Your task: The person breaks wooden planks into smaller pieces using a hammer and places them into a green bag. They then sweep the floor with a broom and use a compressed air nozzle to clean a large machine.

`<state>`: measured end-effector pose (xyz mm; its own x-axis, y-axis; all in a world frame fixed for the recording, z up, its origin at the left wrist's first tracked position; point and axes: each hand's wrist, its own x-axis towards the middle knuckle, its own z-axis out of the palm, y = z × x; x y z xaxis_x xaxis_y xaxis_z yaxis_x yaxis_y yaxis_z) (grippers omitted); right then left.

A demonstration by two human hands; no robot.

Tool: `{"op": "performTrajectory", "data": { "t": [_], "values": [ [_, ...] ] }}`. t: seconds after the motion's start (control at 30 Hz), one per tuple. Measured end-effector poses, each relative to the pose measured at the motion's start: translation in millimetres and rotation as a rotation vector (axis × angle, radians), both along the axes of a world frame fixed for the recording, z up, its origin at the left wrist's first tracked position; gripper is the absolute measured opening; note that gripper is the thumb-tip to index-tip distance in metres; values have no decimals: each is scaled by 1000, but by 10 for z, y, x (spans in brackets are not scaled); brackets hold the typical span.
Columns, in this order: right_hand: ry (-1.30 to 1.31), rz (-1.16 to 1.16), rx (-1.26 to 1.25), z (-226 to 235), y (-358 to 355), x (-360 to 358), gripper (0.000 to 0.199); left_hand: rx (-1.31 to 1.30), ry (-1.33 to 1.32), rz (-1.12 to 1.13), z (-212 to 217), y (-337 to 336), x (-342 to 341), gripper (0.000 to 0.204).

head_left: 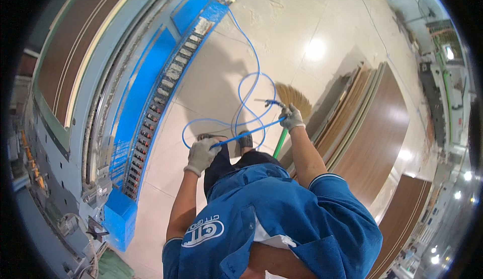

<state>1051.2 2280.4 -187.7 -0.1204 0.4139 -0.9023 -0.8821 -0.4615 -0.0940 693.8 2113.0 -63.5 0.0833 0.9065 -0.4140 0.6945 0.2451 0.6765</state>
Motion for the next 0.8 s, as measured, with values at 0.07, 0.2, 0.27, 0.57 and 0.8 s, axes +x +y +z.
{"op": "performTrajectory", "data": {
  "t": [0.07,0.2,0.27,0.57,0.8],
  "values": [
    [-71,-79,8,-76,-241,152,32,158,-68,-90,-34,28,289,26],
    [37,-261,-29,-94,-664,406,24,103,-48,-307,23,74,832,25],
    [-34,-219,10,-56,-860,493,25,92,-42,-377,88,59,941,25],
    [-50,-228,-56,-27,-1661,82,31,4,303,-573,-6,-533,-135,24],
    [-56,-246,-28,140,-1835,-546,31,275,168,-407,-369,-1303,-762,24]
  ]
}}
